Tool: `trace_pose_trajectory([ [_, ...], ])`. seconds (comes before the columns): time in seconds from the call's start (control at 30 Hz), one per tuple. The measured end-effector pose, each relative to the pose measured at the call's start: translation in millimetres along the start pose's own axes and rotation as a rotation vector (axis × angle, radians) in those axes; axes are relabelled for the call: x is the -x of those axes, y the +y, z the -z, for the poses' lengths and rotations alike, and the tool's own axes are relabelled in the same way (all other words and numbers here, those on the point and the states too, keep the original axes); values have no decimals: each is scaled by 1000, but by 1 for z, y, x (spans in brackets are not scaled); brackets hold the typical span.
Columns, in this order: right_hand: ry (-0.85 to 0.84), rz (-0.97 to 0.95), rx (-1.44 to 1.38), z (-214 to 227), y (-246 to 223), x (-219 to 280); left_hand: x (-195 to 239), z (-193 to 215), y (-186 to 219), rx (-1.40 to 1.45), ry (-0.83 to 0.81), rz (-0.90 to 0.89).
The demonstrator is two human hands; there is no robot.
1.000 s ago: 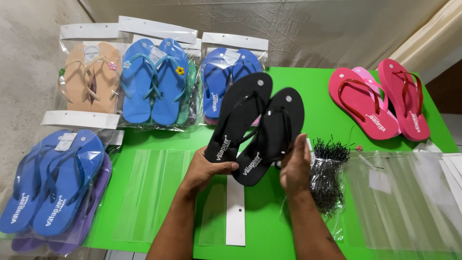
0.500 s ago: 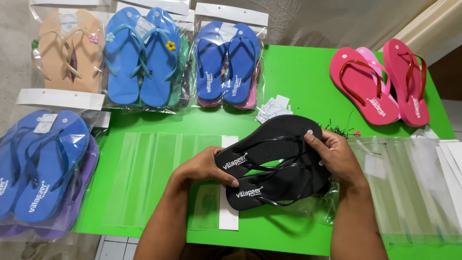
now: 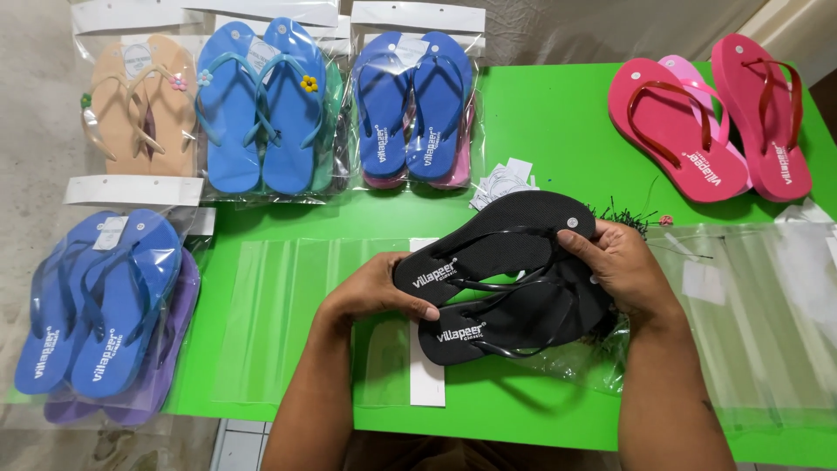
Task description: The person joins pairs of flip-flops using plastic fasteners and places them into clear plastic bags.
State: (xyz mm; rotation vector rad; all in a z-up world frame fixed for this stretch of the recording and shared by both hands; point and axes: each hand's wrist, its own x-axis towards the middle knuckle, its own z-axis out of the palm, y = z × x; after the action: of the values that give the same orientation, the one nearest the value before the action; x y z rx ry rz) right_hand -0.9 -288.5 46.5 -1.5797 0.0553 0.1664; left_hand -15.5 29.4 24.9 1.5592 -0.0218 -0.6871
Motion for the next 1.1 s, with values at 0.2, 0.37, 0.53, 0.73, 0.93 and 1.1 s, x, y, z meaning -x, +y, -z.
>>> trace_pose_trajectory([
  [0.2,95,5,-53,15,9,-5,-8,17,-19,96,244,-135],
  [0.37,232,-58,-86,42,15,-10,29,-27,18,-278,706,-87],
  [0.53,343,84,-167,49,18,-12,19,-77,-23,-739,606,-38],
  [0.73,376,162,-239,52,25,-16,-1,-90,-53,-1085,669,-24],
  [0.93,380,131,-216,51,25,-16,-4,-81,-59,-989,714,-114],
  [1.1,369,135,-216,52,25,-16,-2,-74,-61,-929,704,-182],
])
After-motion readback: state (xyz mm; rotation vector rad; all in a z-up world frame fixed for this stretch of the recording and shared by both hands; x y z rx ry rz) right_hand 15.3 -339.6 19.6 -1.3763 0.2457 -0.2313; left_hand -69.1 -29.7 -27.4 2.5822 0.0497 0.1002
